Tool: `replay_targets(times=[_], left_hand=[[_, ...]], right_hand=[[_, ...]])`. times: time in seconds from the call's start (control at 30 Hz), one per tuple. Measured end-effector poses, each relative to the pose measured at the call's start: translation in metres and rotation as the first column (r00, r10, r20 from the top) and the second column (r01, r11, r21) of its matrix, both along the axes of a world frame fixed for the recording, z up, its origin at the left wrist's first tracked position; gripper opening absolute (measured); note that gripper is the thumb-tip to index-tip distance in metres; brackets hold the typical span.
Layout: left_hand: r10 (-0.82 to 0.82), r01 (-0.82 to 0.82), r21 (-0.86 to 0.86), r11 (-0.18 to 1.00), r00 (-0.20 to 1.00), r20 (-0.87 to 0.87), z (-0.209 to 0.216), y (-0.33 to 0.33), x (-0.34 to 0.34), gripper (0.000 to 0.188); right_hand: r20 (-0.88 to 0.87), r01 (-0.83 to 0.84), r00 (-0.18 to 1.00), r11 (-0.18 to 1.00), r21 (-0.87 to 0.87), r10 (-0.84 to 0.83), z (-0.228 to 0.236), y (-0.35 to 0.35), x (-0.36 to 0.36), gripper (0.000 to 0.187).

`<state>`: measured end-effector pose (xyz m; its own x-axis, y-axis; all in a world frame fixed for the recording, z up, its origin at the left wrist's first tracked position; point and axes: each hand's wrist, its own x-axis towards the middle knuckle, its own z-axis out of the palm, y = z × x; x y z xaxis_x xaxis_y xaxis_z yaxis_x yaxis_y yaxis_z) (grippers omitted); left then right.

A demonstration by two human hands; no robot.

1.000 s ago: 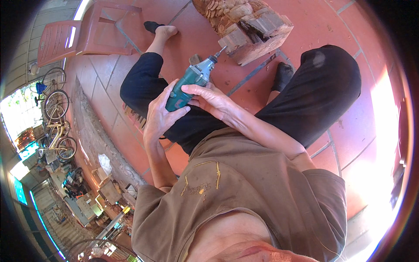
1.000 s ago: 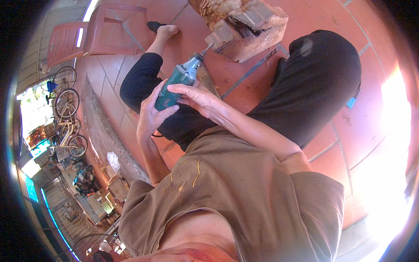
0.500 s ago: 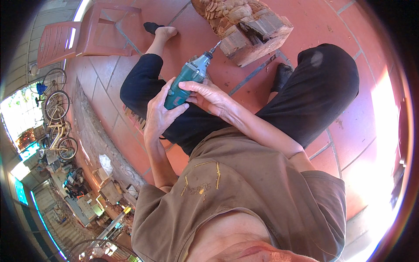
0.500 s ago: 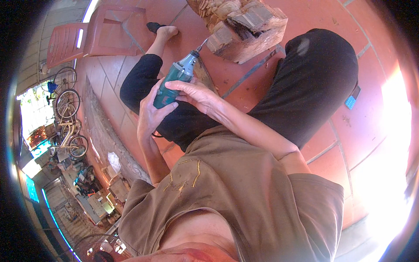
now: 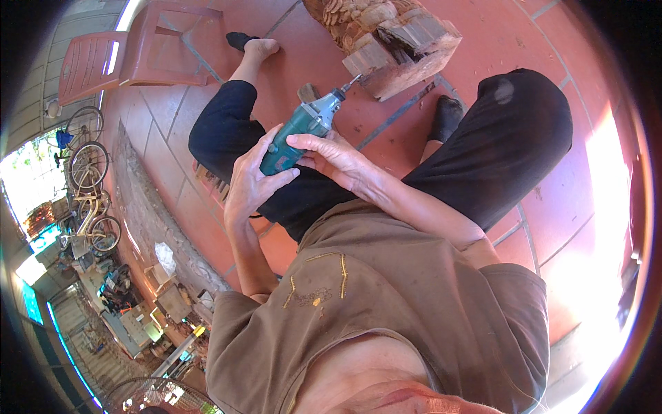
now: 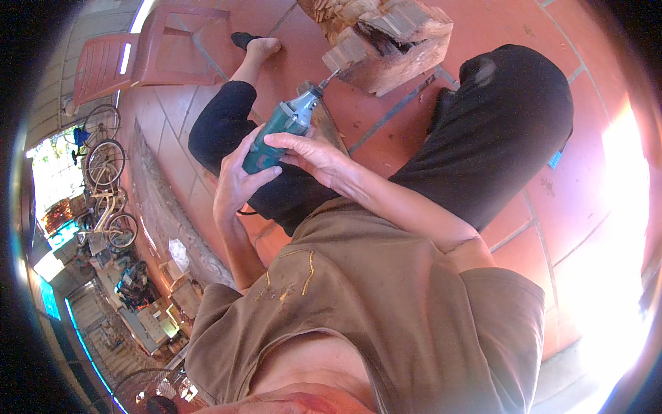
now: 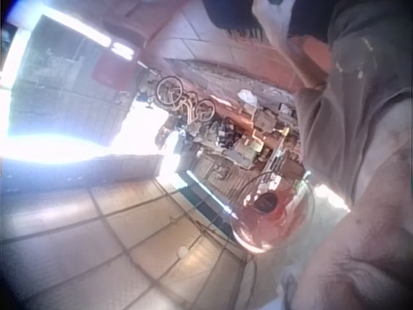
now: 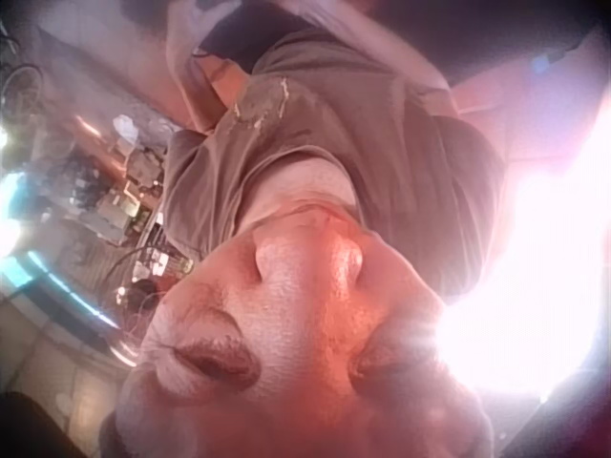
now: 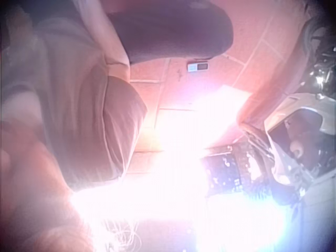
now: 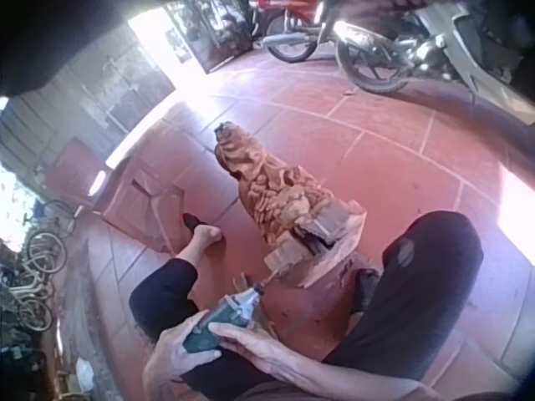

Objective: The person uses a handheld rotary tool to carve details into a wooden sculpture. They hold the tool with both hands and work on the surface of the wood, creating fine textures and patterns.

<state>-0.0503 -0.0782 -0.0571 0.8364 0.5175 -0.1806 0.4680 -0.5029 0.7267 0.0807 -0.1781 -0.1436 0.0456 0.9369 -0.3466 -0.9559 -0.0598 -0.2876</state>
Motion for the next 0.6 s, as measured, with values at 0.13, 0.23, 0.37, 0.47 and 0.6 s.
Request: replay_targets(times=[0.13, 0.23, 0.37, 0.47, 0.6], left_hand=[[0.004, -0.004, 0.0, 1.0, 1.0, -0.018, 0.002, -0.002, 0.0, 0.075], [0.01, -0.01, 0.006, 1.0, 1.0, -0.015, 0.0, -0.002, 0.0, 0.075], [0.018, -0.017, 0.021, 1.0, 1.0, -0.008, -0.002, 0.001, 0.002, 0.075], [0.04, -0.04, 0.014, 0.999, 0.999, -0.002, -0.002, 0.001, 0.003, 0.074], [0.052, -0.052, 0.019, 0.998, 0.999, 0.0, -0.004, 0.003, 0.003, 0.075]], right_hand=[[-0.013, 0.003, 1.0, 1.0, -0.002, -0.003, 0.001, -0.002, 0.0, 0.052], [0.007, -0.006, 1.0, 1.0, 0.0, 0.006, 0.003, -0.002, 0.001, 0.053], [0.03, -0.017, 0.999, 1.0, 0.008, 0.017, -0.002, 0.004, 0.003, 0.051], [0.041, -0.016, 0.999, 1.0, 0.01, 0.016, -0.003, 0.007, 0.003, 0.05], [0.038, -0.005, 0.999, 1.0, 0.026, 0.004, -0.006, 0.012, 0.002, 0.048]])
